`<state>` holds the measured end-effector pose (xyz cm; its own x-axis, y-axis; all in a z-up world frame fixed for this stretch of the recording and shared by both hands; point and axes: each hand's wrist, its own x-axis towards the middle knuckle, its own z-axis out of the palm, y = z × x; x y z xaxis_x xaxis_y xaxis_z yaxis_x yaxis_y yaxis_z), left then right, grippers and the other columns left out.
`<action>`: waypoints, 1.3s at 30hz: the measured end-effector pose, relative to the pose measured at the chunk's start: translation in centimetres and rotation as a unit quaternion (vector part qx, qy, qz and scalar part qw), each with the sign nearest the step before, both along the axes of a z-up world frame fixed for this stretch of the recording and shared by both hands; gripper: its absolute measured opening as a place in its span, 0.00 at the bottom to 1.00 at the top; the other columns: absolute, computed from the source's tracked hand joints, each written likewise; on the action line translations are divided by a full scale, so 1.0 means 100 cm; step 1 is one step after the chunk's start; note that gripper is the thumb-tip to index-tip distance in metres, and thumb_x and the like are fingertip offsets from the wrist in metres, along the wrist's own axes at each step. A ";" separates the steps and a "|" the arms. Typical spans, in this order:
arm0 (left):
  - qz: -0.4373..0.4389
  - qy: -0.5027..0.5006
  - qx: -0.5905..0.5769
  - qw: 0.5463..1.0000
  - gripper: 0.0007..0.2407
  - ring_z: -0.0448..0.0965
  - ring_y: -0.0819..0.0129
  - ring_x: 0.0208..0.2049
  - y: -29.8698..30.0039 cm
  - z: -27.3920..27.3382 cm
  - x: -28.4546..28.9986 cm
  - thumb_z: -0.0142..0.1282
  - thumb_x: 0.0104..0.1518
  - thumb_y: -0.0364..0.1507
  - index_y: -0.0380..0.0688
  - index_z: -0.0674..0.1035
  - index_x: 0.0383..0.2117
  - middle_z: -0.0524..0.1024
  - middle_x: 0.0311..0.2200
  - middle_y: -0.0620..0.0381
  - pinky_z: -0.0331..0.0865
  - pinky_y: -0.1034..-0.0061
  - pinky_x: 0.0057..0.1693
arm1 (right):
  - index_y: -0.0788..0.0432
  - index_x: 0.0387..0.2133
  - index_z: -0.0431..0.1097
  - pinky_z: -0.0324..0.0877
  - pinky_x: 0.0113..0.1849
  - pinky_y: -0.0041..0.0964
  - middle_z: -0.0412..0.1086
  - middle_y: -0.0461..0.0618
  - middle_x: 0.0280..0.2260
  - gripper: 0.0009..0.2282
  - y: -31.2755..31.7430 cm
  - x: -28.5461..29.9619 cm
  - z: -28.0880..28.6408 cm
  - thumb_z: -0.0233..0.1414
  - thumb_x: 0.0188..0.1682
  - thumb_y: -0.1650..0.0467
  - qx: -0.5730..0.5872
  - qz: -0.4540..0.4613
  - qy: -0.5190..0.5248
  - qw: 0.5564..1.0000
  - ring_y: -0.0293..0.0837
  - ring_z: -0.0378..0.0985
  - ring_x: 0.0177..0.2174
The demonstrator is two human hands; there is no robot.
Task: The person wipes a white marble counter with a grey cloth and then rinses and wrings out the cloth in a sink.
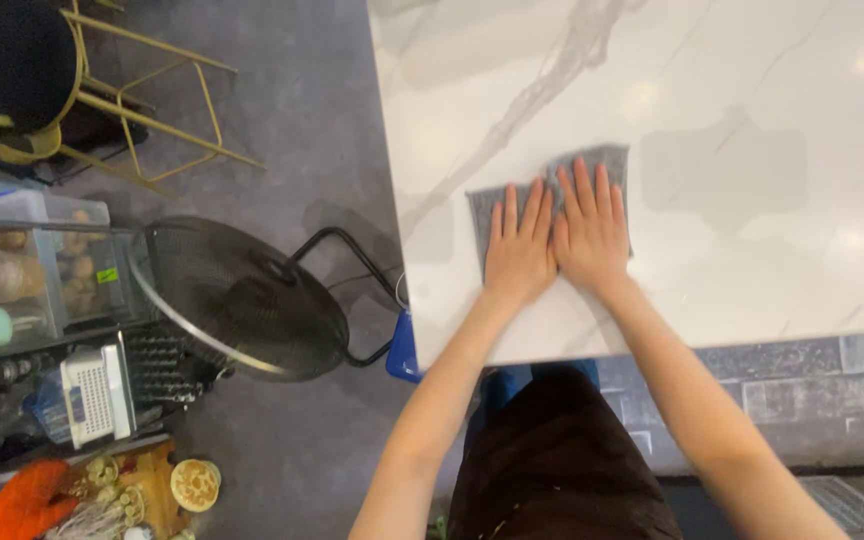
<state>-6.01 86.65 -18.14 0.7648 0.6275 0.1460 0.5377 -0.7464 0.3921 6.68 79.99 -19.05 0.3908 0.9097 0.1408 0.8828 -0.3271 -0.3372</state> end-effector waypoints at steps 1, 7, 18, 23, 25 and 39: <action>-0.001 0.000 0.000 1.000 0.25 0.46 0.42 0.74 0.022 -0.004 0.021 0.42 0.64 0.37 0.39 0.65 0.67 0.53 0.73 0.51 0.44 0.49 0.74 | 0.58 0.70 0.55 0.43 0.65 0.60 0.48 0.59 0.72 0.28 0.022 0.020 0.000 0.42 0.55 0.66 0.000 -0.001 0.000 1.000 0.63 0.45 0.69; 0.019 0.001 0.039 0.999 0.26 0.46 0.47 0.73 0.143 -0.025 0.140 0.42 0.63 0.37 0.42 0.64 0.68 0.52 0.72 0.55 0.44 0.50 0.74 | 0.57 0.72 0.51 0.37 0.67 0.59 0.43 0.57 0.73 0.28 0.145 0.136 -0.012 0.41 0.57 0.66 -0.011 -0.006 0.030 0.999 0.61 0.38 0.70; 0.043 -0.014 0.055 0.997 0.23 0.49 0.53 0.74 0.206 -0.022 0.204 0.40 0.67 0.38 0.48 0.64 0.69 0.55 0.72 0.59 0.47 0.54 0.74 | 0.59 0.72 0.50 0.34 0.68 0.57 0.41 0.56 0.73 0.27 0.217 0.204 -0.023 0.39 0.59 0.64 0.007 -0.040 0.032 0.999 0.59 0.35 0.71; 0.081 -0.012 0.077 0.994 0.24 0.50 0.47 0.74 0.112 -0.028 0.186 0.40 0.68 0.39 0.43 0.63 0.69 0.55 0.72 0.54 0.48 0.54 0.75 | 0.61 0.72 0.51 0.36 0.67 0.59 0.41 0.58 0.73 0.28 0.127 0.179 -0.016 0.40 0.59 0.65 0.021 -0.011 0.032 0.999 0.61 0.37 0.71; 0.081 -0.019 0.062 0.995 0.24 0.51 0.46 0.74 0.049 -0.023 0.166 0.41 0.68 0.39 0.43 0.63 0.69 0.55 0.73 0.53 0.47 0.53 0.75 | 0.61 0.72 0.51 0.36 0.67 0.59 0.42 0.59 0.73 0.28 0.064 0.156 -0.004 0.40 0.58 0.65 0.015 -0.004 0.033 0.999 0.62 0.38 0.71; 0.020 0.014 -0.051 0.998 0.23 0.48 0.40 0.74 -0.204 0.004 0.099 0.39 0.69 0.35 0.34 0.66 0.67 0.56 0.72 0.43 0.45 0.50 0.73 | 0.60 0.68 0.56 0.40 0.66 0.58 0.48 0.59 0.71 0.27 -0.192 0.082 0.023 0.41 0.53 0.67 -0.029 -0.052 0.029 0.998 0.62 0.44 0.70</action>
<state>3.89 66.23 -17.73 0.7422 0.6677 0.0581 0.5780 -0.6815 0.4488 14.90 60.81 -16.74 0.4886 0.8702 0.0631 0.8229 -0.4356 -0.3648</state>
